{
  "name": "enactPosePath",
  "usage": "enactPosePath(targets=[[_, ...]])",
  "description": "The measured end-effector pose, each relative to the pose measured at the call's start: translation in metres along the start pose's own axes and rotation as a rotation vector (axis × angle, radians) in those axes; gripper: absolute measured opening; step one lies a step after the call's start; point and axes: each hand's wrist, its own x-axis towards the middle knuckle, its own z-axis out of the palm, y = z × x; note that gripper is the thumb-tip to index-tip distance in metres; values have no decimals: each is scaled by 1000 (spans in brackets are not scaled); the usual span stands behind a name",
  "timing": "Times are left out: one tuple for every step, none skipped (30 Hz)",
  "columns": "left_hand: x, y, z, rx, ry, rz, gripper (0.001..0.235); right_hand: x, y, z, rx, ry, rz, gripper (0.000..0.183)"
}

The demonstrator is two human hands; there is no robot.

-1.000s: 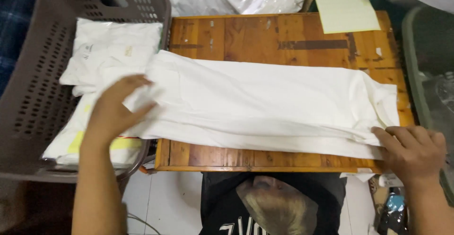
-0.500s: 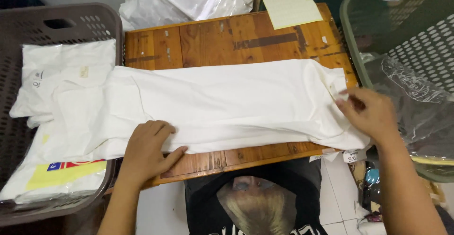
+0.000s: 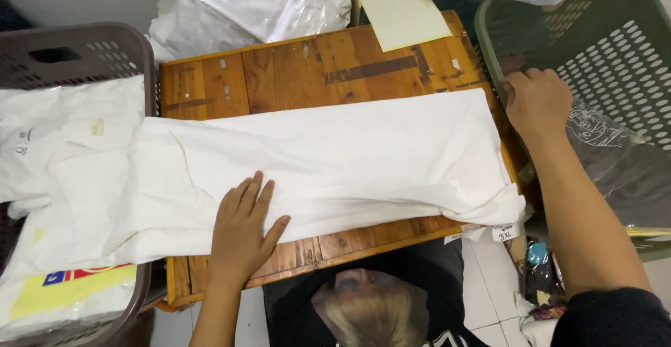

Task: The person folds a white shirt on a wooden table. They smooth the fabric, fold the sleeves inward, fold the shirt in half lengthwise, and then fold it into a compact rectangle.

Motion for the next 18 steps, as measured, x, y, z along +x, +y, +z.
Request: enactPosePath(targets=[[-1, 1, 0, -4, -4, -7, 54, -2, 3, -2, 69, 25, 11, 8], [1, 0, -1, -9, -3, -5, 54, -5, 0, -15, 65, 23, 10, 8], [1, 1, -2, -41, 53, 61, 52, -9, -4, -28, 209, -6, 60, 8], [0, 1, -3, -74, 109, 127, 50, -13, -7, -41, 354, -35, 112, 14], [1, 0, -2, -80, 105, 123, 50, -18, -12, -62, 352, -42, 109, 14], [2, 0, -2, -115, 121, 145, 41, -23, -17, -84, 626, -132, 19, 15], [2, -1, -2, -150, 134, 167, 32, -28, -22, -105, 903, -222, -73, 19], [3, -2, -2, -155, 128, 164, 32, -37, -26, -116, 903, -231, -73, 19], [3, -3, -2, -203, 124, 164, 31, -46, -31, -128, 889, -497, -150, 42], [4, -4, -3, -250, 120, 164, 30, -54, -36, -140, 863, -763, -228, 68], [6, -3, -7, -250, 114, 161, 30, -63, -37, -136, 867, -768, -228, 68], [9, -2, -11, -299, 75, 159, 24, -71, -39, -132, 698, -739, -334, 64], [12, -1, -16, -346, 39, 155, 17, -78, -41, -128, 529, -703, -437, 62], [12, -2, -17, -344, 36, 152, 17, -76, -38, -134, 534, -704, -440, 62], [13, -4, -19, -347, -6, 128, 17, -72, -36, -140, 585, -668, -382, 37], [14, -5, -21, -350, -48, 104, 16, -67, -34, -146, 636, -632, -323, 18], [18, -6, -26, -342, -39, 97, 16, -59, -28, -147, 639, -622, -333, 18], [21, -7, -30, -353, -142, -17, 19, -50, -23, -148, 603, -750, -203, 21]])
